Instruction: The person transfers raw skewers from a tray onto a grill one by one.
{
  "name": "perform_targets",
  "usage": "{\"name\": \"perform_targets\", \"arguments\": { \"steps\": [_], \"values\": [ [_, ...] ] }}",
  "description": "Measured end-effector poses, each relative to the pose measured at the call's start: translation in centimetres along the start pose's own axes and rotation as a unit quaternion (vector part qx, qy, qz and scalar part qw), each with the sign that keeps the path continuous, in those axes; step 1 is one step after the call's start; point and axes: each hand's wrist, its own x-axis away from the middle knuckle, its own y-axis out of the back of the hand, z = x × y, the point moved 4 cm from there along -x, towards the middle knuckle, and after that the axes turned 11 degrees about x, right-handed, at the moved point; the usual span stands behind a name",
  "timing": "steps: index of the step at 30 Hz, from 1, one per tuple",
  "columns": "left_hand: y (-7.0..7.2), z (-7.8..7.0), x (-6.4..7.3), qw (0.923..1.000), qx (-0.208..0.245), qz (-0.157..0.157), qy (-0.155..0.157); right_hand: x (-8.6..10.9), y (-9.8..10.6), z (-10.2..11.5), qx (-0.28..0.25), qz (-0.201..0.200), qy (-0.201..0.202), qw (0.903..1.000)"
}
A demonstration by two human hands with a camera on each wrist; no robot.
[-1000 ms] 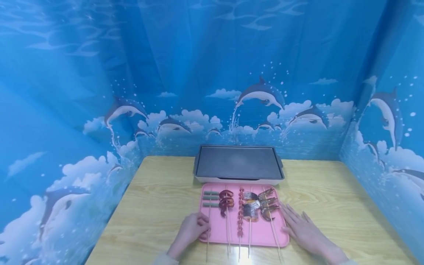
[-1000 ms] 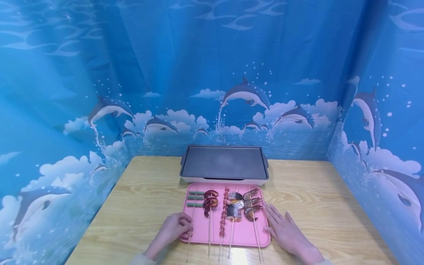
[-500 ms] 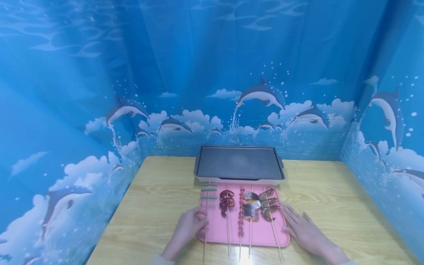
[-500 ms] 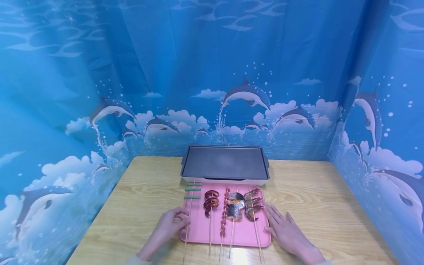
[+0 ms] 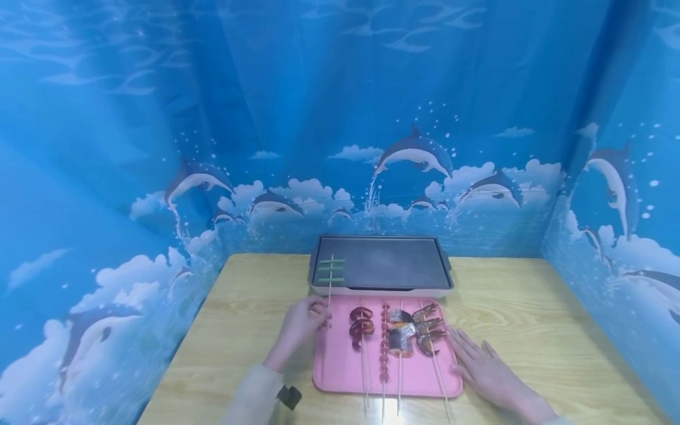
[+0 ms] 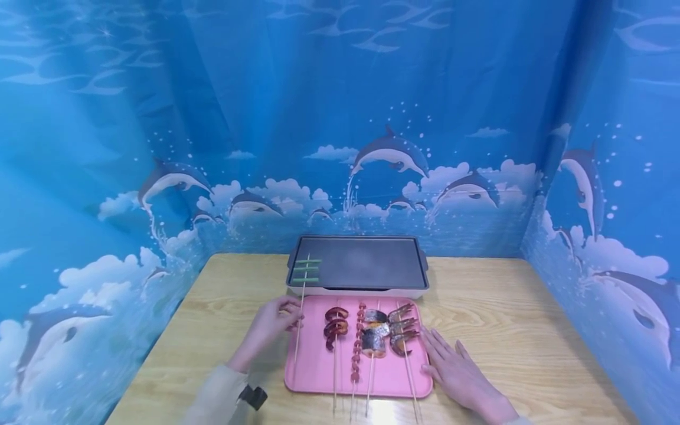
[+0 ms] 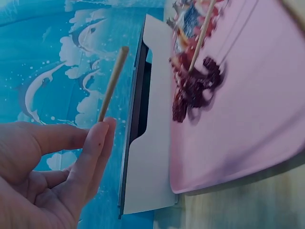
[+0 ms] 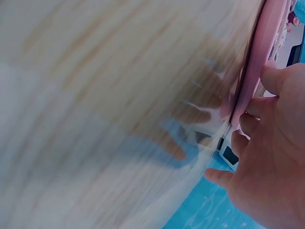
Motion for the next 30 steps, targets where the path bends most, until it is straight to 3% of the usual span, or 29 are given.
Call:
{"name": "perform_targets", "arguments": {
  "steps": [8,15,22,30],
  "values": [
    [0.2,-0.2,-3.7,0.9998,0.0,-0.016,-0.015,0.2,0.1,0.1,0.006,-0.003,0.004,1.0],
    [0.5,-0.4,-6.3,0.9986,-0.037,-0.034,-0.017,0.2,0.2,0.1,0.007,-0.018,0.011,0.9998],
    [0.5,-0.9,-8.0,0.9977,-0.062,-0.027,0.0,0.2,0.0,0.1,0.007,-0.009,0.007,0.9999],
    [0.5,-1.1,-8.7,0.9959,-0.086,-0.026,0.006,0.4,0.2,0.3,0.003,-0.019,0.009,0.9998]
  ]
}}
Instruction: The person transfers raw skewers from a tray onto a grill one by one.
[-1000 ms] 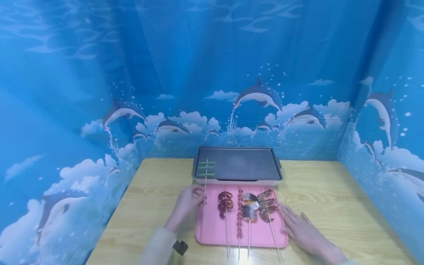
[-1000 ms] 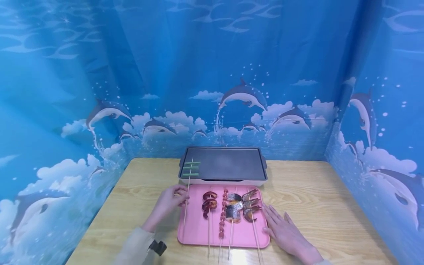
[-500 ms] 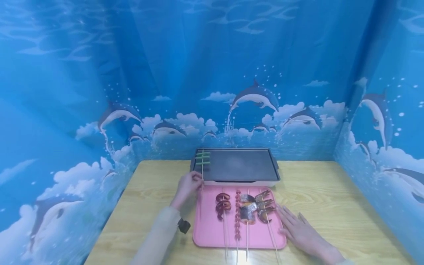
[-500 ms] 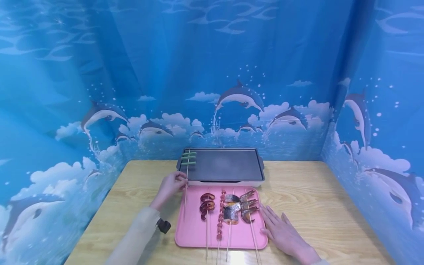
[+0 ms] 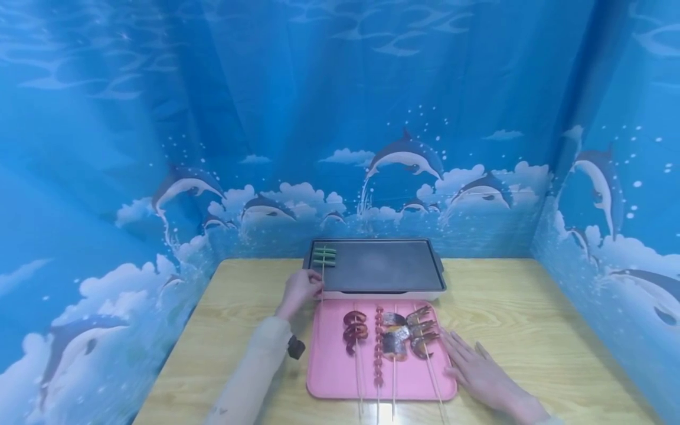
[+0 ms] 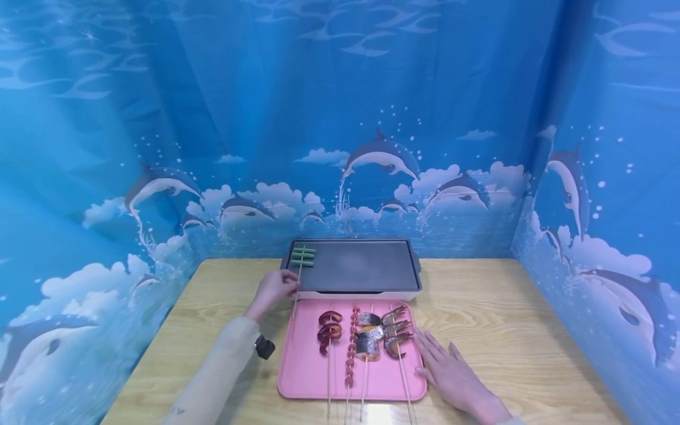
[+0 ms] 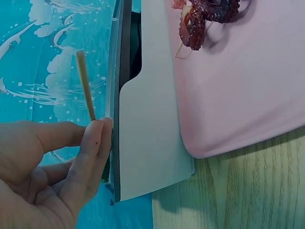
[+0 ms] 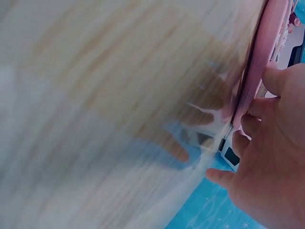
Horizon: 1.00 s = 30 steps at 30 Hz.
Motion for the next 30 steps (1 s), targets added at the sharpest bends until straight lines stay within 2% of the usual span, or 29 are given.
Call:
{"name": "perform_targets", "arguments": {
  "steps": [9,17,23,25,30],
  "values": [
    [0.4,0.3,-0.5,0.9976,-0.048,-0.034,-0.038,-0.2,-0.2,0.1,-0.004,0.019,-0.009,0.9998],
    [0.5,0.2,-0.3,0.9959,-0.059,-0.053,-0.043,-0.2,-0.1,0.1,-0.004,0.008,-0.008,0.9999],
    [0.3,-1.5,1.2,0.9959,-0.041,-0.048,-0.065,-0.2,0.0,0.1,-0.007,0.008,-0.007,0.9999],
    [0.1,-2.0,2.0,0.9946,-0.042,-0.045,-0.083,-0.2,-0.1,0.1,-0.009,0.013,-0.009,0.9998],
    [-0.8,-2.0,4.3,0.9956,-0.023,-0.033,-0.085,-0.2,-0.2,0.0,-0.009,0.021,-0.012,0.9997]
  ]
}}
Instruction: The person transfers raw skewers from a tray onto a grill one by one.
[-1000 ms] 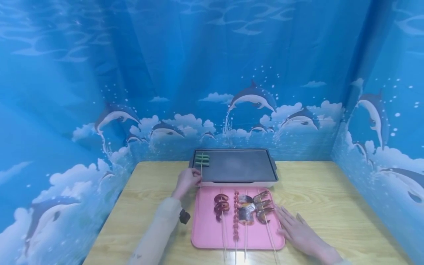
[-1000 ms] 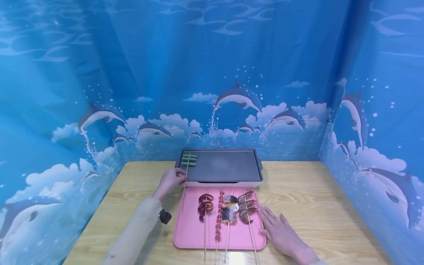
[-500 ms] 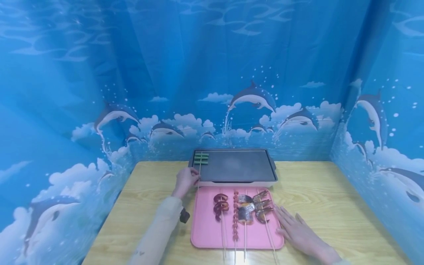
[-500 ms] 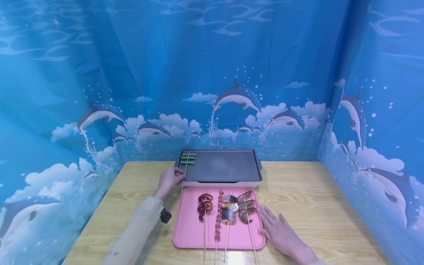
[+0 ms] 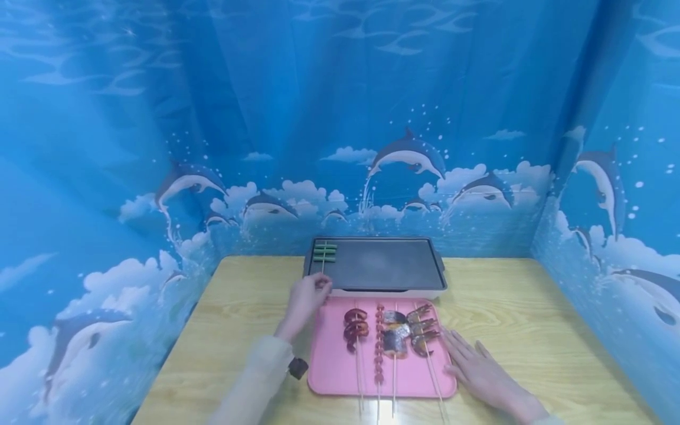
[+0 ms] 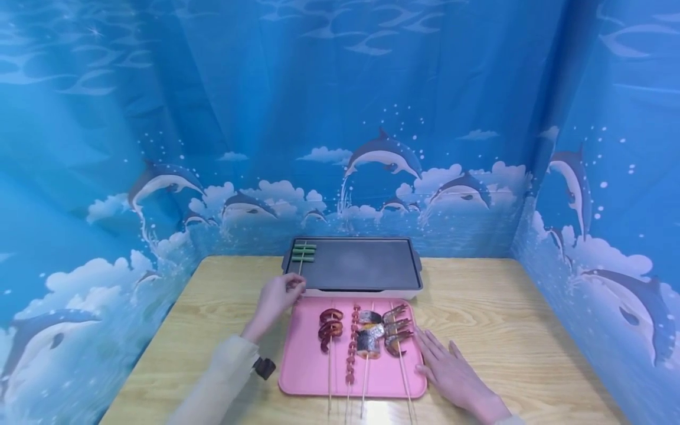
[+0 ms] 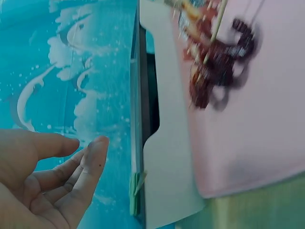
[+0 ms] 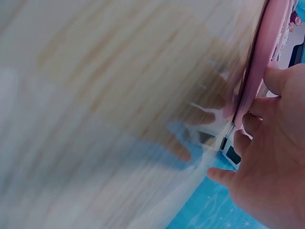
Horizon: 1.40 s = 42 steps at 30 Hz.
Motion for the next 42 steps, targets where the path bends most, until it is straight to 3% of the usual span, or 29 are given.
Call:
{"name": "perform_targets", "arguments": {
  "steps": [14,19,23,28,35,42],
  "values": [
    [-4.1,2.9,6.8,0.9941,0.071,0.073,0.038,0.0,-0.3,-0.2,0.016,-0.006,0.008,0.9998],
    [-5.3,4.2,8.6,0.9839,0.128,0.104,0.069,-0.1,-0.4,-0.2,0.009,-0.005,0.006,0.9999],
    [-6.4,4.8,9.8,0.9708,0.18,0.13,0.09,0.0,-0.4,-0.2,0.009,-0.004,0.003,0.9999],
    [-7.7,4.9,11.0,0.9613,0.204,0.15,0.109,0.1,-0.5,-0.3,0.012,-0.013,0.006,0.9998],
    [-8.2,4.1,11.7,0.9661,0.193,0.146,0.089,0.2,-0.3,-0.2,0.002,-0.013,0.004,0.9999],
    [-8.1,3.8,11.8,0.9634,0.211,0.13,0.101,0.1,-0.4,-0.2,0.007,-0.004,0.003,1.0]
  ]
}}
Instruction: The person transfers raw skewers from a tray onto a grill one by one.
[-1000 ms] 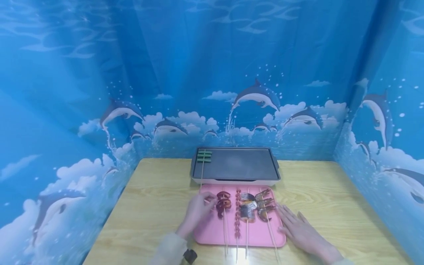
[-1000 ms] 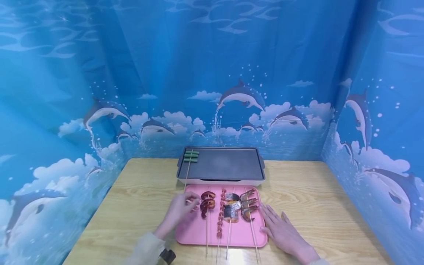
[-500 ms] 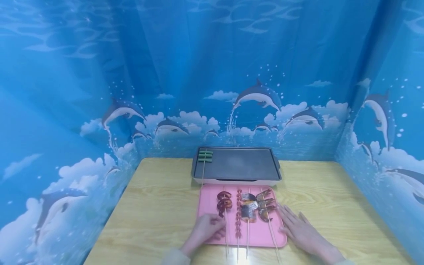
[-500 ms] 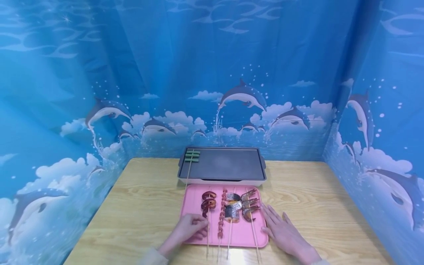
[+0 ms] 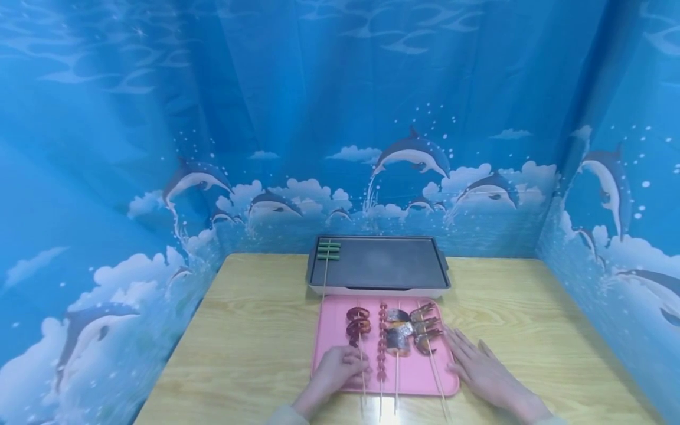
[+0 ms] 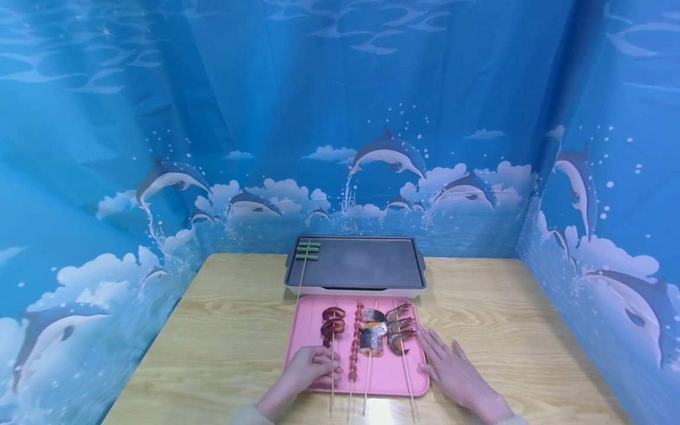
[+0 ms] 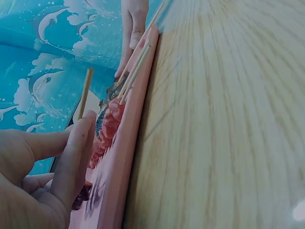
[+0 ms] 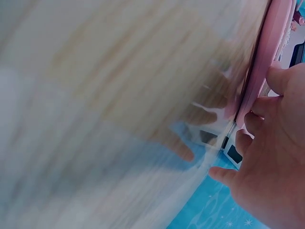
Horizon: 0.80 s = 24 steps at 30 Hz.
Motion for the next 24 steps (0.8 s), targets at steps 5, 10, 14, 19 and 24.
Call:
{"name": "perform_targets", "arguments": {
  "steps": [5,10,14,19,24],
  "values": [
    [0.0,-0.3,0.2,1.0,0.001,-0.005,0.001,-0.1,0.1,0.0,-0.006,0.012,-0.005,0.9999],
    [0.0,-0.8,0.7,0.9998,0.018,0.0,0.003,-0.1,0.3,0.0,-0.007,0.019,-0.009,0.9997],
    [-0.1,-1.6,1.0,0.9997,0.021,0.009,-0.004,-0.1,0.4,0.1,-0.007,0.016,-0.008,0.9998],
    [0.2,-2.8,1.0,0.9997,0.017,0.016,-0.01,0.0,0.4,0.1,-0.009,0.012,-0.005,0.9999],
    [0.4,-3.8,0.7,0.9997,0.015,0.019,0.001,-0.1,0.4,0.1,-0.008,0.009,-0.005,0.9999]
  ]
}}
